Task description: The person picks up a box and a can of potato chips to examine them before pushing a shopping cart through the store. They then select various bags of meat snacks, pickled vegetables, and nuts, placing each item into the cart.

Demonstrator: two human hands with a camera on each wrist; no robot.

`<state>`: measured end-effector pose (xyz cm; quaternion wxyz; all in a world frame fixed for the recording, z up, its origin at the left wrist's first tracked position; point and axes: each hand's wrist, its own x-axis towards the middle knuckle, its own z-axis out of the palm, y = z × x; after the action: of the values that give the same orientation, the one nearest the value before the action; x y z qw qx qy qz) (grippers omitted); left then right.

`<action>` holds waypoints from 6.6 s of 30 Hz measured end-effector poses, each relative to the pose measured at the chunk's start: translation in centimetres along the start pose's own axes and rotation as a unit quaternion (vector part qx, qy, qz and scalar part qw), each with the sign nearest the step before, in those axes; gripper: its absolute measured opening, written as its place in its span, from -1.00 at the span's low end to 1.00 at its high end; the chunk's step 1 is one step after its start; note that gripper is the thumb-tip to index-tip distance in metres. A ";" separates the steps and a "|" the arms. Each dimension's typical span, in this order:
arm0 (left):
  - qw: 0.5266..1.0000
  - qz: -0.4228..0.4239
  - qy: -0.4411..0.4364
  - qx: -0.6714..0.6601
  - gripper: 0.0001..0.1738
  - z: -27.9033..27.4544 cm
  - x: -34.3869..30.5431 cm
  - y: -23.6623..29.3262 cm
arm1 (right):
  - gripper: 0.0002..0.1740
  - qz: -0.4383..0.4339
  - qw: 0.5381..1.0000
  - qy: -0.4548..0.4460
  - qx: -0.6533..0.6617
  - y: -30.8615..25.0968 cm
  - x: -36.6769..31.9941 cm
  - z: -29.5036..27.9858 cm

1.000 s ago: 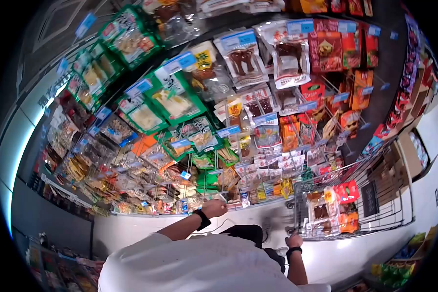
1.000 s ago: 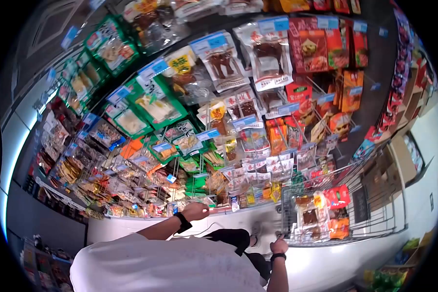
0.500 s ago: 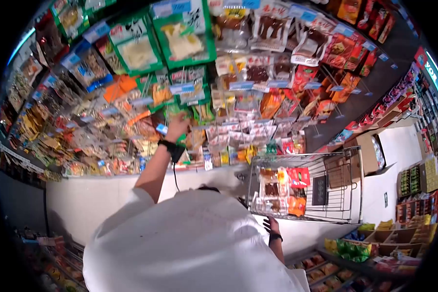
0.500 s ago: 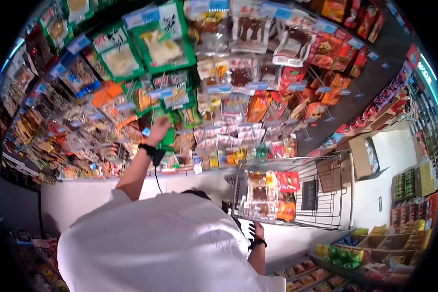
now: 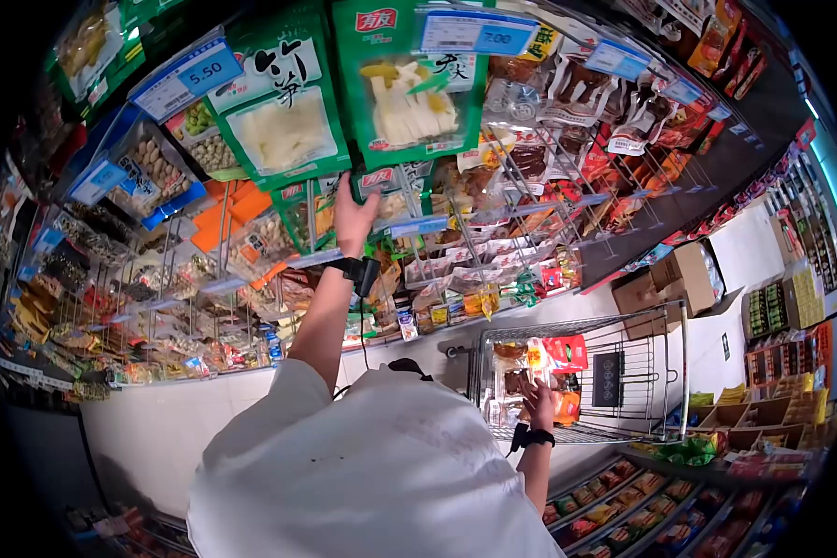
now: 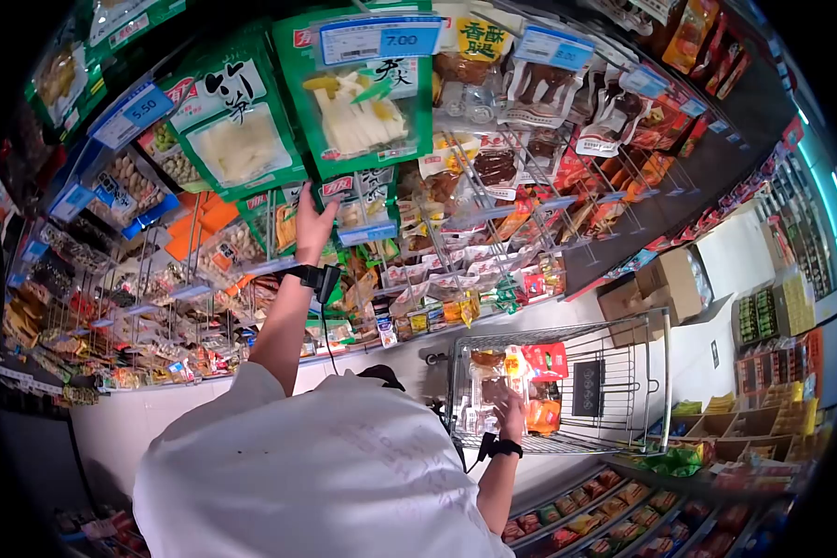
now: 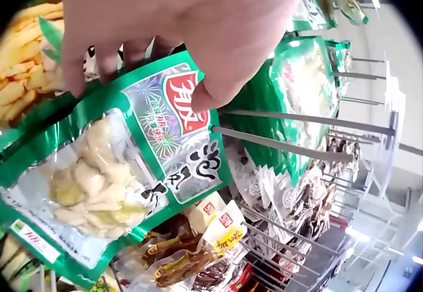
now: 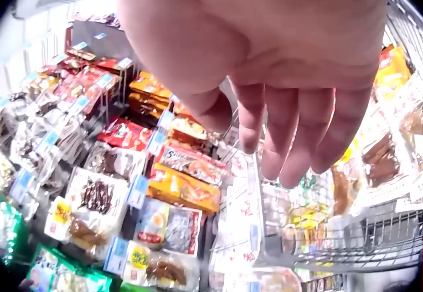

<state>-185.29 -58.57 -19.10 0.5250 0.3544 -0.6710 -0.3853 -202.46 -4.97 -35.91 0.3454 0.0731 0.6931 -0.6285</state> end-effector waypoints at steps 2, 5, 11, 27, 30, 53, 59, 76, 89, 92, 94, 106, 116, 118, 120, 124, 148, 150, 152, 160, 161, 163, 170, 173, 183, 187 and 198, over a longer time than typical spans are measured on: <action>0.996 -0.049 0.048 0.049 -0.29 0.0 0.8 0.7 | -0.53 0.016 1.000 -0.012 0.010 1.4 0.1 2.0; 0.999 -0.021 -0.021 -0.032 -0.60 0.3 1.0 -1.8 | -0.50 0.039 0.997 -0.061 0.019 3.0 -2.3 3.9; 0.997 0.009 -0.024 -0.069 -0.75 0.8 -1.8 0.7 | -0.51 0.067 0.998 -0.009 -0.014 3.7 -4.7 0.8; 0.989 -0.042 -0.074 -0.119 -0.79 -1.3 -12.3 9.5 | -0.59 -0.025 0.993 -0.105 -0.057 -7.0 -4.5 8.0; 0.982 -0.045 -0.134 -0.122 -0.79 -1.2 -14.7 11.6 | -0.64 -0.076 0.982 -0.163 -0.065 -8.2 -4.5 9.0; 0.754 -0.035 -0.656 -0.016 -0.56 10.4 -26.3 11.3 | -0.49 -0.184 0.965 -0.144 0.121 0.7 -10.9 5.3; 0.581 -0.179 -0.791 -0.071 -0.61 18.1 -31.0 7.8 | -0.38 -0.110 0.989 -0.038 0.094 2.0 -11.9 -0.2; 0.461 -0.164 -0.859 0.152 -0.61 42.8 -48.1 -4.0 | -0.75 0.004 0.804 0.130 -0.580 5.2 -1.5 -22.3; 0.456 -0.045 -0.835 0.305 -0.45 38.6 -59.7 -18.6 | -0.85 -0.105 0.826 0.131 -0.538 8.6 4.6 -24.5; 0.475 0.074 -0.800 0.357 -0.36 37.5 -61.4 -19.7 | -0.84 -0.090 0.829 0.145 -0.532 8.3 2.0 -25.7; 0.446 0.070 -0.804 0.387 -0.25 37.3 -61.0 -17.9 | -0.83 -0.093 0.822 0.162 -0.538 9.5 1.3 -26.1; 0.324 0.058 -0.823 0.463 -0.19 36.4 -60.1 -15.9 | -0.81 -0.158 0.768 0.194 -0.589 10.4 1.6 -25.4; 0.567 -0.116 -0.773 0.261 -0.07 33.3 -57.4 -14.1 | -0.80 -0.104 0.756 0.195 -0.616 10.4 1.7 -25.2; 0.586 -0.108 -0.772 0.219 -0.24 32.1 -55.9 -13.3 | -0.80 -0.074 0.752 0.188 -0.627 10.5 1.9 -25.4; 0.585 -0.160 -0.773 0.184 -0.40 30.2 -52.7 -11.0 | -0.81 -0.042 0.739 0.184 -0.646 10.6 2.0 -25.5; 0.615 -0.188 -0.762 0.078 -0.56 25.2 -45.0 -7.5 | -0.80 -0.004 0.703 0.187 -0.687 11.0 2.7 -25.9; 0.967 -0.071 -0.240 0.046 -0.75 -6.7 -9.8 -0.1 | -0.72 -0.364 0.847 -0.263 -0.285 -12.7 -1.3 24.9; 0.985 -0.084 -0.147 0.046 -0.70 -9.5 -9.3 -0.3 | -0.73 -0.372 0.829 -0.321 -0.267 -13.6 -1.4 27.7; 0.991 -0.111 -0.038 0.071 -0.65 -11.8 -8.5 -0.1 | -0.73 -0.376 0.804 -0.368 -0.278 -14.1 -1.3 30.1; 0.991 0.034 0.104 0.073 -0.22 -14.7 -3.1 -1.9 | -0.69 -0.291 0.778 -0.456 -0.318 -12.9 -2.0 35.2; 0.993 0.027 0.088 0.079 -0.18 -14.6 -2.1 -1.6 | -0.68 -0.287 0.780 -0.471 -0.296 -12.5 -1.9 35.5; 0.991 0.026 0.093 0.093 -0.13 -14.3 -0.5 -0.1 | -0.69 -0.281 0.768 -0.481 -0.316 -12.4 -2.2 36.0; 0.994 0.013 0.073 0.083 -0.19 -13.2 2.8 -2.9 | -0.70 -0.229 0.787 -0.466 -0.335 -13.1 -4.0 34.5; 0.991 0.005 0.063 0.115 -0.20 -13.0 1.1 -1.0 | -0.69 -0.252 0.787 -0.462 -0.322 -12.8 -3.1 33.1; 0.993 -0.022 0.044 0.109 -0.17 -11.9 -1.6 2.0 | -0.67 -0.193 0.828 -0.429 -0.305 -11.7 -5.2 31.3; 0.985 0.041 0.059 0.157 -0.14 -11.4 -1.9 1.6 | -0.67 -0.180 0.846 -0.407 -0.294 -11.1 -5.4 30.6; 0.978 0.073 0.085 0.177 -0.40 -10.5 -2.6 1.5 | -0.66 -0.185 0.829 -0.446 -0.281 -10.7 -6.1 30.7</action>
<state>-174.64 -57.12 -17.30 0.5358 0.4230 -0.7056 -0.1899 -191.79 -33.37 -22.76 0.4998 -0.4453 0.6104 -0.4234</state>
